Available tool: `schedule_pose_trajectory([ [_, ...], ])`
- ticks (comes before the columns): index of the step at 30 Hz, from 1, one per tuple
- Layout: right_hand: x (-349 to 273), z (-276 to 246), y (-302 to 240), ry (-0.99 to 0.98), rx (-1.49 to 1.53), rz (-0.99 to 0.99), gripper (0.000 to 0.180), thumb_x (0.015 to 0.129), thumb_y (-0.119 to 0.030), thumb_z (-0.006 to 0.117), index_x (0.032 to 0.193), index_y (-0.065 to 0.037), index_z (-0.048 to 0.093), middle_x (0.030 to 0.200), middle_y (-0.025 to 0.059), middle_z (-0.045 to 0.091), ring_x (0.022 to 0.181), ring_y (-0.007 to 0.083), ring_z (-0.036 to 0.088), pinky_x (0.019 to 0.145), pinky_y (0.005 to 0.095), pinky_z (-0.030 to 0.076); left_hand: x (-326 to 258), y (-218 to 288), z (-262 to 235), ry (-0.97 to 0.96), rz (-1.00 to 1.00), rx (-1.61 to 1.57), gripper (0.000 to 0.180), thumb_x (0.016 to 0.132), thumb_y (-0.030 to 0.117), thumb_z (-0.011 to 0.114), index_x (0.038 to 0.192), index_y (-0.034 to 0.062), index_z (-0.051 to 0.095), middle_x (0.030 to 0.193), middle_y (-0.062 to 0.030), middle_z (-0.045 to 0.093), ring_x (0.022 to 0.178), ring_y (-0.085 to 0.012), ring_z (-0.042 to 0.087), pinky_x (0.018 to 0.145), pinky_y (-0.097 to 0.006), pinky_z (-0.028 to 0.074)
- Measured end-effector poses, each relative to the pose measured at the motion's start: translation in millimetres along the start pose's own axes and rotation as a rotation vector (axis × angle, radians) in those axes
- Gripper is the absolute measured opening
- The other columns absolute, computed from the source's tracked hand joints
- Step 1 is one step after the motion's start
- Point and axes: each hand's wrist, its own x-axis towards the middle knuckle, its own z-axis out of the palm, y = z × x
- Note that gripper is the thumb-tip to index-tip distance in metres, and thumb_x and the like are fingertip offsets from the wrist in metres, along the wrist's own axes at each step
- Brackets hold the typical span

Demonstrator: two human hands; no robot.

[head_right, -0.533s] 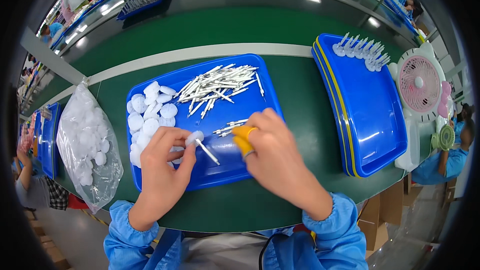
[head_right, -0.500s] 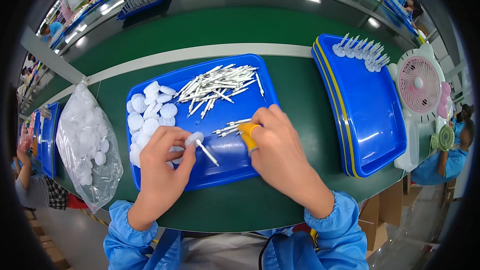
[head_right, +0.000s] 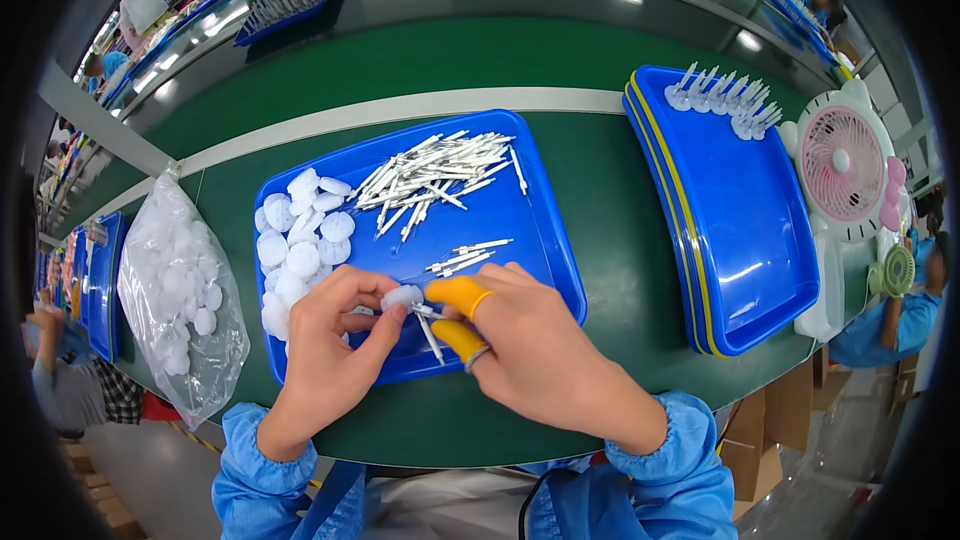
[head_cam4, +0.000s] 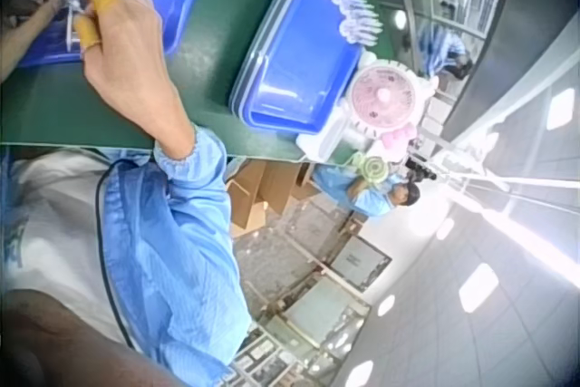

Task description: The person assembles small white plastic components by inserting metal rods into them. They pick up a white plastic piece and a metal rod from a blue tray, insert the rod into the plastic piece, and place the finished assembly into a stack of blue trays. The process is repeated continuously throughout the clip.

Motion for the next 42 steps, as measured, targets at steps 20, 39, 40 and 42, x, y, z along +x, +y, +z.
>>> schedule_pose_trajectory([
  [20, 0.8, 26.7, 1.8, 0.072, -0.089, -0.073, 0.039, 0.067, 0.009, 0.07, 0.107, 0.009, 0.072, 0.095, 0.0164, 0.063, 0.093, 0.0356, 0.061, 0.082, 0.0457, 0.05, -1.5, -2.6, 8.8, 0.087, 0.108, 0.081, 0.017, 0.088, -0.004, 0.077, 0.101, -0.0032, 0.067, 0.094, -0.0137, 0.068, 0.08, -0.0256, 0.075, 0.076, -0.035, 0.067],
  [39, 17.7, 15.0, 33.4, 0.174, -0.366, -0.054, 0.018, 0.07, 0.009, 0.07, 0.088, 0.007, 0.072, 0.099, 0.0164, 0.063, 0.095, 0.0347, 0.057, 0.08, 0.0454, 0.049, 3.2, -2.2, -1.1, 0.147, 0.059, 0.147, 0.014, 0.095, -0.004, 0.072, 0.109, -0.0053, 0.07, 0.102, -0.0106, 0.067, 0.091, -0.0188, 0.074, 0.077, -0.034, 0.067],
  [40, 17.6, 14.1, 35.0, 0.174, -0.419, -0.063, 0.017, 0.07, 0.009, 0.071, 0.088, 0.007, 0.072, 0.1, 0.0159, 0.063, 0.097, 0.0338, 0.057, 0.081, 0.0446, 0.048, 4.1, -2.4, -1.5, 0.135, 0.053, 0.13, 0.014, 0.096, -0.003, 0.073, 0.11, -0.0051, 0.07, 0.103, -0.0101, 0.067, 0.091, -0.0182, 0.074, 0.077, -0.034, 0.067],
  [42, 18.3, 13.4, 36.0, 0.134, -0.464, -0.107, 0.019, 0.071, 0.009, 0.071, 0.09, 0.006, 0.072, 0.102, 0.0152, 0.062, 0.097, 0.0324, 0.056, 0.082, 0.0431, 0.048, 3.4, 2.8, -4.3, 0.111, -0.028, 0.117, 0.011, 0.096, -0.001, 0.073, 0.106, -0.0045, 0.071, 0.103, -0.0112, 0.067, 0.092, -0.021, 0.075, 0.076, -0.035, 0.066],
])
